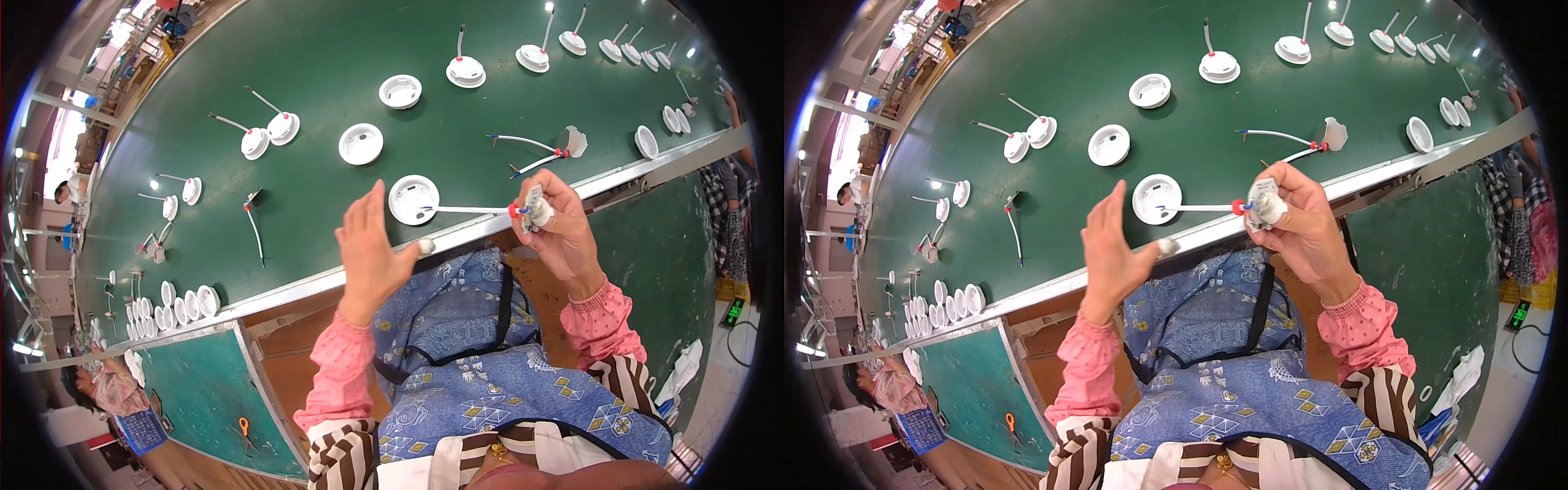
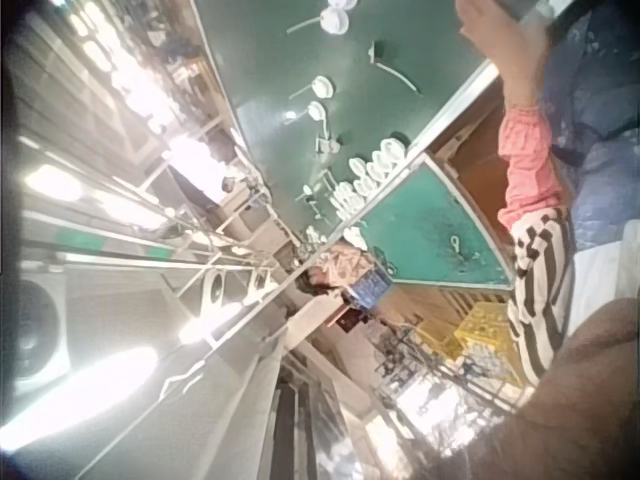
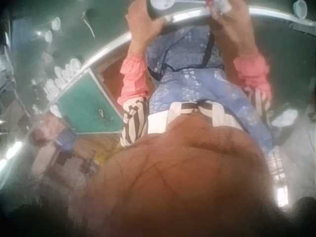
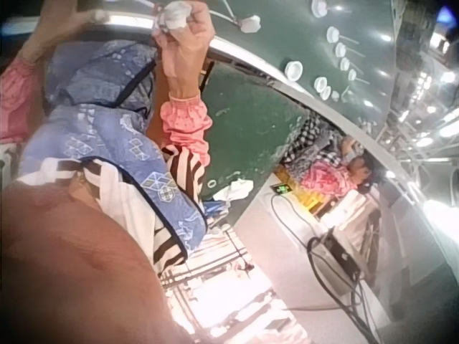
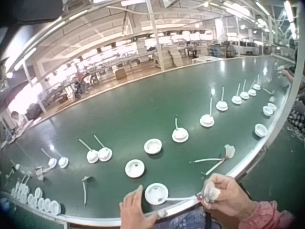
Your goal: The person picks up a wire and a circuit board, threads the wire through a white plastic base, and presses the board into the base before placing the unit on the conveyor belt.
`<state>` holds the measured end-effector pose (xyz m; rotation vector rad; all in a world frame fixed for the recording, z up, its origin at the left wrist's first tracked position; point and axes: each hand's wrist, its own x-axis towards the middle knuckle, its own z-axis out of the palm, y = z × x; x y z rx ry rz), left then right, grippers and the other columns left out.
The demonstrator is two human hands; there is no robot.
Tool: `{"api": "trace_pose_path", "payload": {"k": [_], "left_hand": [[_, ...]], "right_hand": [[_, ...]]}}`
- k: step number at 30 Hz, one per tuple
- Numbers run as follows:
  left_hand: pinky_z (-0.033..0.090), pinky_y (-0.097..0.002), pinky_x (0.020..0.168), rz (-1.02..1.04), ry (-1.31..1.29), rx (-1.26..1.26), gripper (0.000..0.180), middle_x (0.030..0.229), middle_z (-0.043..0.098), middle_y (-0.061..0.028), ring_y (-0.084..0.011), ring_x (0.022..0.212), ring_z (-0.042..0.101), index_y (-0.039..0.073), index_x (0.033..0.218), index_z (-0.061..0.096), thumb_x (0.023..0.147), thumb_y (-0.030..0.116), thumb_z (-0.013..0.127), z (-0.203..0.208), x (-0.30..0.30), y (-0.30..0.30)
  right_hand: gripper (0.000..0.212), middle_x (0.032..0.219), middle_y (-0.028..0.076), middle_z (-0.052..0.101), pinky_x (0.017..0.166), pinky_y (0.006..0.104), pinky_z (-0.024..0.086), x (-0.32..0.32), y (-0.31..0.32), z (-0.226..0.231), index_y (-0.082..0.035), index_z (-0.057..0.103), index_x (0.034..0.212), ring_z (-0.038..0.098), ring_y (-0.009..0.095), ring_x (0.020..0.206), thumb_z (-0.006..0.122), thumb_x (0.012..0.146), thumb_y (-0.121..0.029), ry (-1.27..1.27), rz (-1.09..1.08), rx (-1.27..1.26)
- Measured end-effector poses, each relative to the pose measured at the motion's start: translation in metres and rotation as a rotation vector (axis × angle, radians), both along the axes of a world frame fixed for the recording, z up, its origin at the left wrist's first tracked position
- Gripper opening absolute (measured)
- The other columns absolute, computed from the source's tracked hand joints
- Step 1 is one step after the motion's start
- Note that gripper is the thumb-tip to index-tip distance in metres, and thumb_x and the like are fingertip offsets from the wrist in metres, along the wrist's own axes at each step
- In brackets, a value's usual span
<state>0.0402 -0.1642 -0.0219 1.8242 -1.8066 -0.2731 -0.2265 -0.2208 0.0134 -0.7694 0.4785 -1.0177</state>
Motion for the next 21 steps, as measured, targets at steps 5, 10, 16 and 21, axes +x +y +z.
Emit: {"api": "trace_pose_path", "payload": {"k": [5,10,16,21], "left_hand": [[0.039,-0.0447,0.093,0.117,-0.078,-0.090,0.076,0.125,0.056,-0.0125,-0.0322,0.115,0.050,0.005,0.131,0.055,0.064,0.028,0.084,-0.018,-0.024,-0.025],[0.039,-0.0424,0.094,-0.006,0.073,-0.044,0.078,0.122,0.057,-0.0118,-0.0303,0.115,0.054,0.006,0.134,0.053,0.064,0.022,0.084,-0.013,-0.021,-0.024],[0.038,-0.0392,0.098,-0.109,0.194,-0.078,0.083,0.125,0.059,-0.0123,-0.0286,0.117,0.057,0.006,0.140,0.048,0.064,0.011,0.082,0.004,-0.024,-0.016],[0.038,-0.0396,0.100,-0.121,0.203,-0.106,0.083,0.125,0.059,-0.0122,-0.0285,0.117,0.057,0.006,0.141,0.047,0.065,0.007,0.080,0.010,-0.020,-0.012]], "right_hand": [[0.024,0.084,0.008,0.065,0.049,0.0183,0.041,0.011,-0.003,0.003,0.001,0.058,0.104,0.060,0.010,0.064,0.073,0.091,-0.012,0.095,0.025,-0.010],[0.021,0.084,0.009,0.065,0.048,0.0189,0.041,0.007,-0.002,0.006,0.002,0.059,0.102,0.060,0.009,0.063,0.073,0.091,-0.010,0.144,0.017,-0.059],[0.019,0.083,0.010,0.066,0.049,0.0181,0.041,0.005,0.003,0.007,0.003,0.060,0.101,0.059,0.008,0.061,0.072,0.091,-0.008,0.196,0.086,-0.088],[0.018,0.084,0.009,0.067,0.049,0.0177,0.041,0.003,0.007,0.007,0.002,0.061,0.101,0.059,0.007,0.061,0.072,0.091,-0.009,0.240,0.085,-0.090]]}}
